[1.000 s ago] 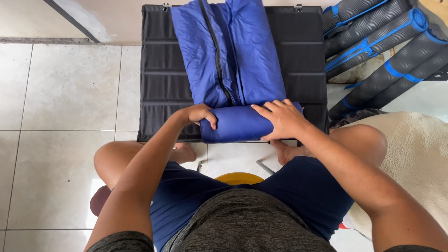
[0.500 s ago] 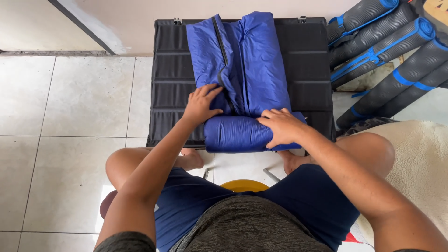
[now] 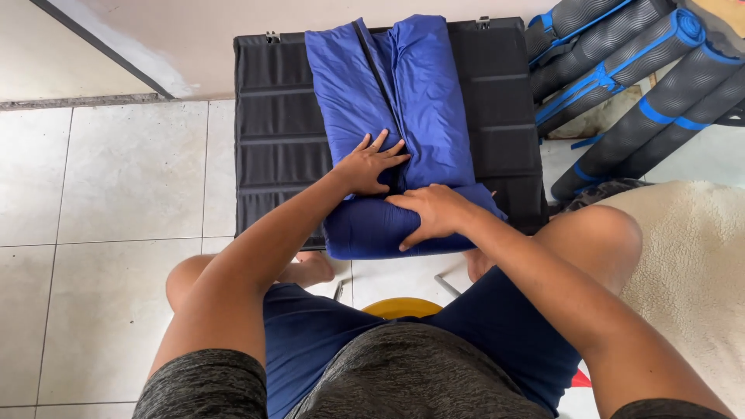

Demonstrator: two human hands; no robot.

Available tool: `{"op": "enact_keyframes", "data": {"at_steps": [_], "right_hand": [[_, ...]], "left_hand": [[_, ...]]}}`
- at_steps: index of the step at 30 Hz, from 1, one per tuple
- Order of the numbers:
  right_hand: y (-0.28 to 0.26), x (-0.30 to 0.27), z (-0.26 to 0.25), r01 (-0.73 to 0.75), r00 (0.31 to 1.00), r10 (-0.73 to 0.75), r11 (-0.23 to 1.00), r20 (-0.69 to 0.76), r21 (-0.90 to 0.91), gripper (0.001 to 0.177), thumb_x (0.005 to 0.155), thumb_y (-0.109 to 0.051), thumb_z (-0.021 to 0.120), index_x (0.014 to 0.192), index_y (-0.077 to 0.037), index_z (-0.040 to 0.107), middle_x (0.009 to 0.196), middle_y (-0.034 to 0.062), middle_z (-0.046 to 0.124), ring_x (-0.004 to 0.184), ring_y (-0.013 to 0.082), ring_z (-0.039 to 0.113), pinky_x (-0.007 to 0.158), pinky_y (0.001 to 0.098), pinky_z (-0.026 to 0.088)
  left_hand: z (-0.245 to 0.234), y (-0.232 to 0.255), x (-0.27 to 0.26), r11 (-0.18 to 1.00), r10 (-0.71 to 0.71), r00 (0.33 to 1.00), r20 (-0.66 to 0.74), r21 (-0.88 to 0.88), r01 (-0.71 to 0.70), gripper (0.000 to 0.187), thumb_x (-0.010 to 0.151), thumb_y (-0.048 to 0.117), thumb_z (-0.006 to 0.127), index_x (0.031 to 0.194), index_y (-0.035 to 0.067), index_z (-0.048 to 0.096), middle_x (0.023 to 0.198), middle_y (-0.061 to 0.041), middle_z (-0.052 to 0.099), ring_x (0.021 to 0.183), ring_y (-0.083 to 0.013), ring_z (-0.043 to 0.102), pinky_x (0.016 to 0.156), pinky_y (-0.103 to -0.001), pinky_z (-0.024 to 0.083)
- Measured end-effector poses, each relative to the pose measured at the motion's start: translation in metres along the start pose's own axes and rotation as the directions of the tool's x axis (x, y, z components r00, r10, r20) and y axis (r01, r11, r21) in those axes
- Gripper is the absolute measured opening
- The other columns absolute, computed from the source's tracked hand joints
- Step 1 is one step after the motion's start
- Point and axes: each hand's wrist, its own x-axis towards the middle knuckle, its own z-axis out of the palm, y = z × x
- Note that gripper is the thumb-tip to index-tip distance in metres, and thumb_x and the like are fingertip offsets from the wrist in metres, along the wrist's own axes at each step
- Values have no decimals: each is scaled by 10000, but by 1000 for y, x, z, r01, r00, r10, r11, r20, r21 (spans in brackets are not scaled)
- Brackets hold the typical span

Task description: The person is folding and rolling a blue sleeping bag on a black foldable surface.

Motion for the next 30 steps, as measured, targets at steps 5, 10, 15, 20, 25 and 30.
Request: {"op": "enact_keyframes", "data": {"at_steps": [5,10,15,20,25,30], "right_hand": [[18,29,-6,-96,991,79,982,106,165,1034,564,-762,885,1466,-346,595,1350,81,708,1300,353,627,1080,464,480],[43,59,-2,-136,981,99,965,169,225,943,551,-735,923,1390,-391,666,1318,64,730,1287,351,638,1076,470,506],[49,64,-4,-96,982,49,960,181,262,919,581,-693,933,1384,-321,686,1333,90,725,1292,387,628,1079,502,509],[44,62,-9,-139,971,90,966,222,219,914,565,-722,917,1375,-377,676,1357,46,719,1320,338,621,1125,467,501],[44,63,-3,-50,988,30,990,153,130,897,590,-797,865,1303,-280,697,1299,53,724,1278,325,634,1092,474,521],[52,50,24,112,981,-114,994,-156,-20,814,719,-771,814,1184,-111,712,1161,44,530,1179,312,601,962,476,552]], "left_hand": [[-1,0,3,1000,28,1000,13,6,-28,992,795,355,766,1672,327,305,1754,112,204,1626,-324,9,1318,-564,46],[-6,-11,3,996,30,999,-37,-82,-33,978,796,316,820,1653,307,349,1725,78,297,1607,-345,121,1308,-568,157],[-21,-1,-43,974,-68,930,-362,-225,-17,594,878,292,808,1440,271,616,1479,-33,614,1374,-322,567,1166,-481,451],[-4,22,-127,682,-559,828,-25,-582,443,755,796,891,626,1279,311,640,1331,-55,606,1275,-356,616,1109,-459,487],[29,46,-143,429,-696,718,10,-796,427,582,907,746,622,1361,386,578,1292,-88,592,1290,-360,608,1106,-456,493],[65,6,-109,393,-741,666,91,-745,539,587,938,799,522,1299,354,649,1252,-109,699,1242,-328,658,1067,-452,523]]}}
